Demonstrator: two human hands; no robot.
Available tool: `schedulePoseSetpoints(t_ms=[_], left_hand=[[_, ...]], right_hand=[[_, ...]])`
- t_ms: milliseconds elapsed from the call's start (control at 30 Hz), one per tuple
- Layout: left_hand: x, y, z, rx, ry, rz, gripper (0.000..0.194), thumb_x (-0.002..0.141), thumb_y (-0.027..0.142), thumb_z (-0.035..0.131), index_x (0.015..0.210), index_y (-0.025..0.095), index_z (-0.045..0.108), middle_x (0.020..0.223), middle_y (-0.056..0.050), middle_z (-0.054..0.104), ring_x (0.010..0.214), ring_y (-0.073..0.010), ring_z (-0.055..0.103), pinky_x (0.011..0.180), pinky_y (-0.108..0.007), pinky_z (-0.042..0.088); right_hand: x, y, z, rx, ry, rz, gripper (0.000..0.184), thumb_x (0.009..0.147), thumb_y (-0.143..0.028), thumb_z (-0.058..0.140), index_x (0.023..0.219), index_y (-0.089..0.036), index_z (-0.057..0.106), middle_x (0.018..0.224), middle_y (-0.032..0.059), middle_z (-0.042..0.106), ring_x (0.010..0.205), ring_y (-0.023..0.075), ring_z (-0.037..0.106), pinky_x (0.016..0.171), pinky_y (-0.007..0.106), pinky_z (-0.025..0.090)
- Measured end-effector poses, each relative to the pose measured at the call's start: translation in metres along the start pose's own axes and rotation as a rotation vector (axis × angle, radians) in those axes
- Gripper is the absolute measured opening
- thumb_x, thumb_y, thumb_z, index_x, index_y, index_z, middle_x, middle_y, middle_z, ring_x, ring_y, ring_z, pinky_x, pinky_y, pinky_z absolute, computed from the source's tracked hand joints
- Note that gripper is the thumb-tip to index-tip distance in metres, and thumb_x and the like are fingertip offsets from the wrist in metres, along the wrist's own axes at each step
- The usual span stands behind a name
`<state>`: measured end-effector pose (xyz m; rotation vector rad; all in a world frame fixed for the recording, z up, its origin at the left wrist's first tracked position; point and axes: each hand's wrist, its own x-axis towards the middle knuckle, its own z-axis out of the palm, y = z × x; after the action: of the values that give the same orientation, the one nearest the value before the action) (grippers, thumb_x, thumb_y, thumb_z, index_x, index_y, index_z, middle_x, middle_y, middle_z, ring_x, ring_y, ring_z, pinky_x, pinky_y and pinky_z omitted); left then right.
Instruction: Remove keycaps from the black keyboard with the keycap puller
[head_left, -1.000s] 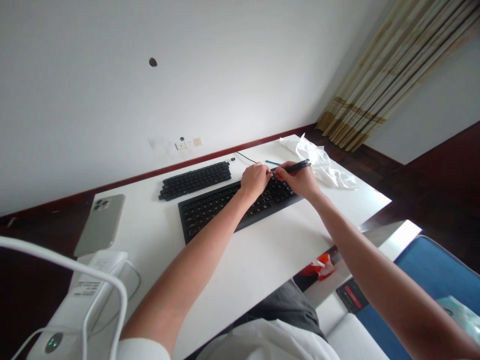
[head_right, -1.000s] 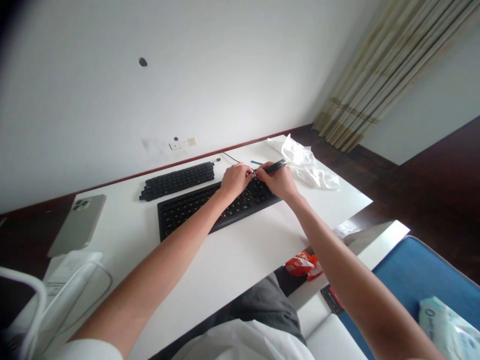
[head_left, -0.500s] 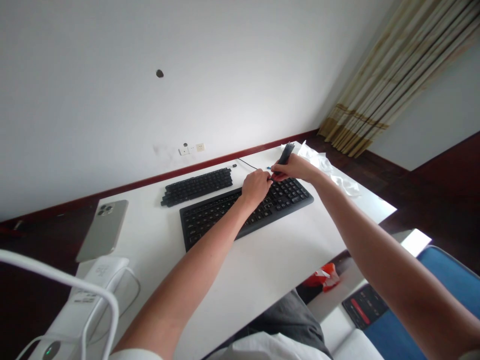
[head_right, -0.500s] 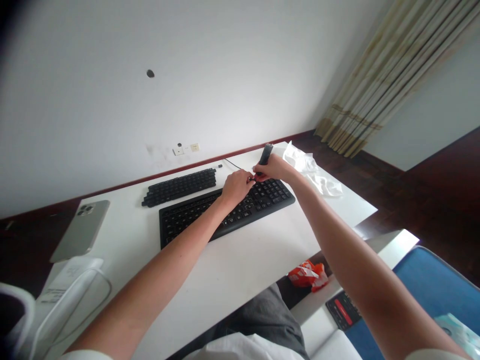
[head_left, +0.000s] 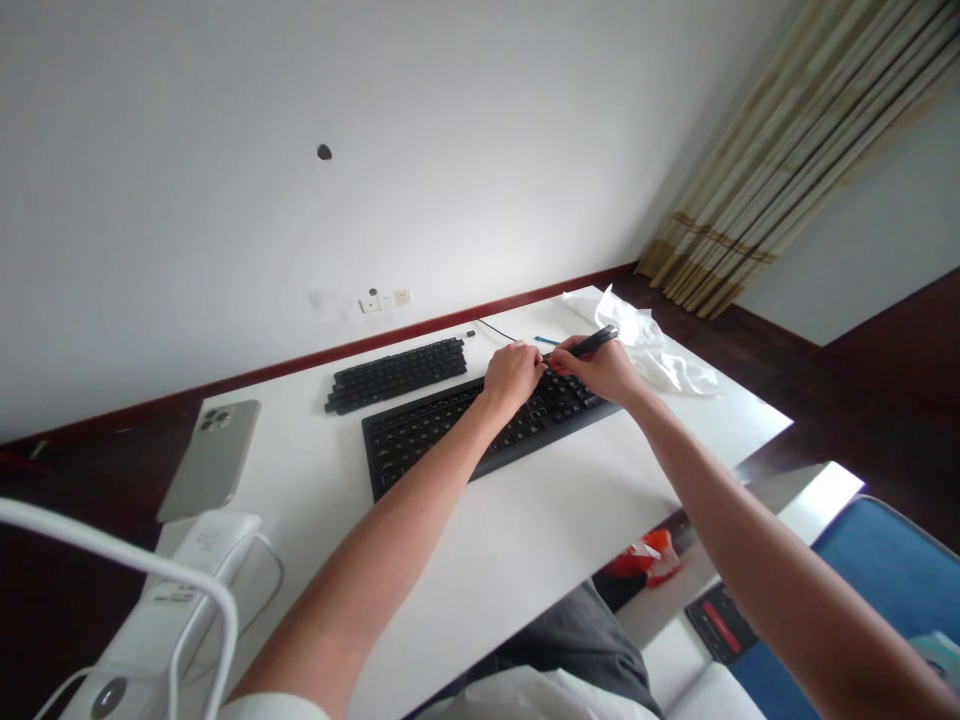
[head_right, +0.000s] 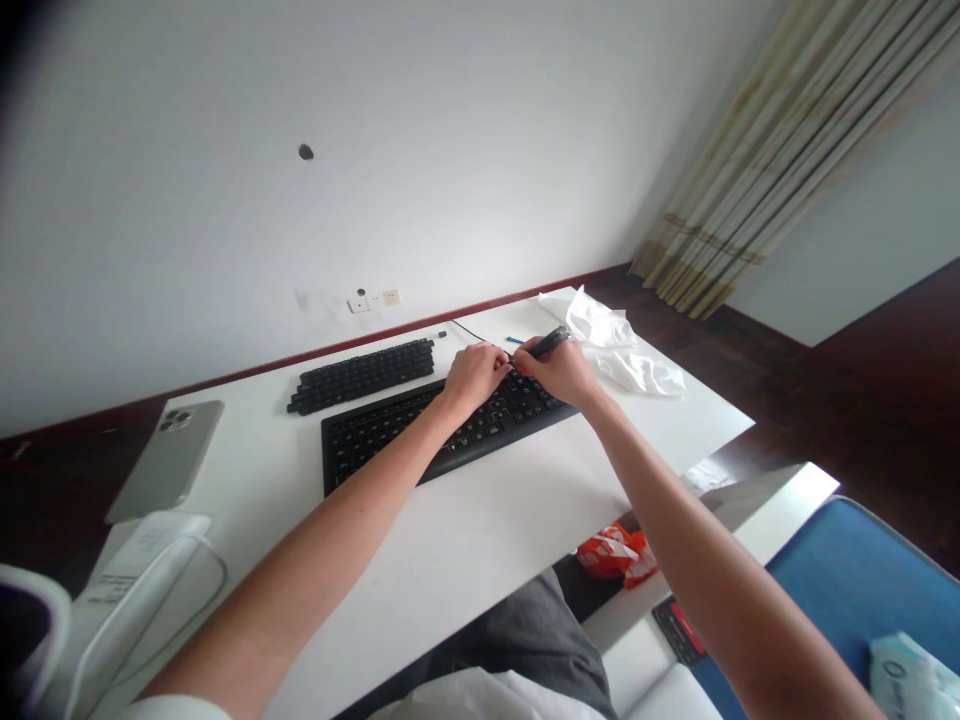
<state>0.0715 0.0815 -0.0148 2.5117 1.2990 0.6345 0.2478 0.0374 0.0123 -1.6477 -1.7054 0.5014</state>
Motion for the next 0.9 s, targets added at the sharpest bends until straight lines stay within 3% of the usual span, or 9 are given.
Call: schedulePoseSetpoints(t_ms=[167, 333, 467, 533, 633, 700, 900], left_hand=[[0.0, 0.001, 0.0, 0.027, 0.002, 0.002, 0.02, 0.104, 0.028, 0.061, 0.106, 0.021, 0.079, 0.108, -0.008, 0.077, 0.101, -0.0228, 0.072, 0.092, -0.032, 0.054], [0.002, 0.0, -0.003, 0.04, 0.044, 0.0, 0.025, 0.106, 0.028, 0.056, 0.112, 0.02, 0.079, 0.11, -0.009, 0.077, 0.098, -0.0223, 0.073, 0.09, -0.032, 0.054], [0.004, -0.01, -0.011, 0.072, 0.069, -0.082, 0.025, 0.105, 0.029, 0.058, 0.113, 0.022, 0.08, 0.113, -0.009, 0.078, 0.102, -0.0237, 0.073, 0.092, -0.033, 0.055], [0.006, -0.021, -0.019, 0.117, 0.07, -0.15, 0.024, 0.103, 0.031, 0.061, 0.111, 0.023, 0.081, 0.11, -0.01, 0.079, 0.103, -0.0264, 0.074, 0.092, -0.035, 0.055], [0.009, -0.039, -0.033, 0.171, 0.06, -0.258, 0.024, 0.102, 0.034, 0.063, 0.111, 0.025, 0.082, 0.105, -0.011, 0.08, 0.102, -0.0289, 0.074, 0.09, -0.038, 0.056], [0.01, -0.051, -0.041, 0.193, 0.068, -0.298, 0.023, 0.101, 0.035, 0.064, 0.111, 0.026, 0.083, 0.105, -0.01, 0.081, 0.103, -0.0289, 0.074, 0.091, -0.039, 0.056], [0.009, -0.063, -0.041, 0.274, 0.07, -0.249, 0.02, 0.099, 0.031, 0.066, 0.108, 0.023, 0.083, 0.113, -0.01, 0.08, 0.109, -0.0279, 0.072, 0.095, -0.037, 0.057]], right_hand=[[0.009, -0.001, -0.004, -0.007, 0.049, 0.023, 0.015, 0.087, -0.033, 0.068, 0.08, -0.023, 0.077, 0.075, 0.0034, 0.08, 0.074, 0.0252, 0.079, 0.072, 0.033, 0.064], [0.052, 0.004, -0.009, 0.077, 0.136, 0.021, 0.015, 0.085, -0.033, 0.072, 0.084, -0.019, 0.077, 0.077, 0.0064, 0.081, 0.072, 0.0245, 0.08, 0.071, 0.034, 0.067], [0.094, 0.014, 0.009, 0.308, 0.139, -0.093, 0.022, 0.085, -0.038, 0.074, 0.088, -0.016, 0.076, 0.086, 0.0102, 0.081, 0.076, 0.023, 0.079, 0.073, 0.034, 0.067], [0.106, 0.018, 0.021, 0.306, 0.189, -0.148, 0.023, 0.087, -0.04, 0.071, 0.087, -0.017, 0.075, 0.084, 0.0097, 0.08, 0.076, 0.022, 0.078, 0.074, 0.035, 0.066], [0.105, 0.019, 0.034, 0.154, 0.285, -0.189, 0.022, 0.092, -0.04, 0.067, 0.089, -0.02, 0.075, 0.084, 0.007, 0.079, 0.08, 0.0225, 0.077, 0.079, 0.035, 0.064], [0.098, 0.018, 0.036, 0.047, 0.26, -0.229, 0.02, 0.093, -0.04, 0.066, 0.091, -0.022, 0.075, 0.087, 0.0051, 0.08, 0.083, 0.0235, 0.076, 0.084, 0.035, 0.062], [0.085, 0.018, 0.032, 0.069, 0.251, -0.287, 0.019, 0.096, -0.039, 0.063, 0.091, -0.024, 0.073, 0.084, 0.0047, 0.078, 0.076, 0.0226, 0.073, 0.079, 0.036, 0.06]])
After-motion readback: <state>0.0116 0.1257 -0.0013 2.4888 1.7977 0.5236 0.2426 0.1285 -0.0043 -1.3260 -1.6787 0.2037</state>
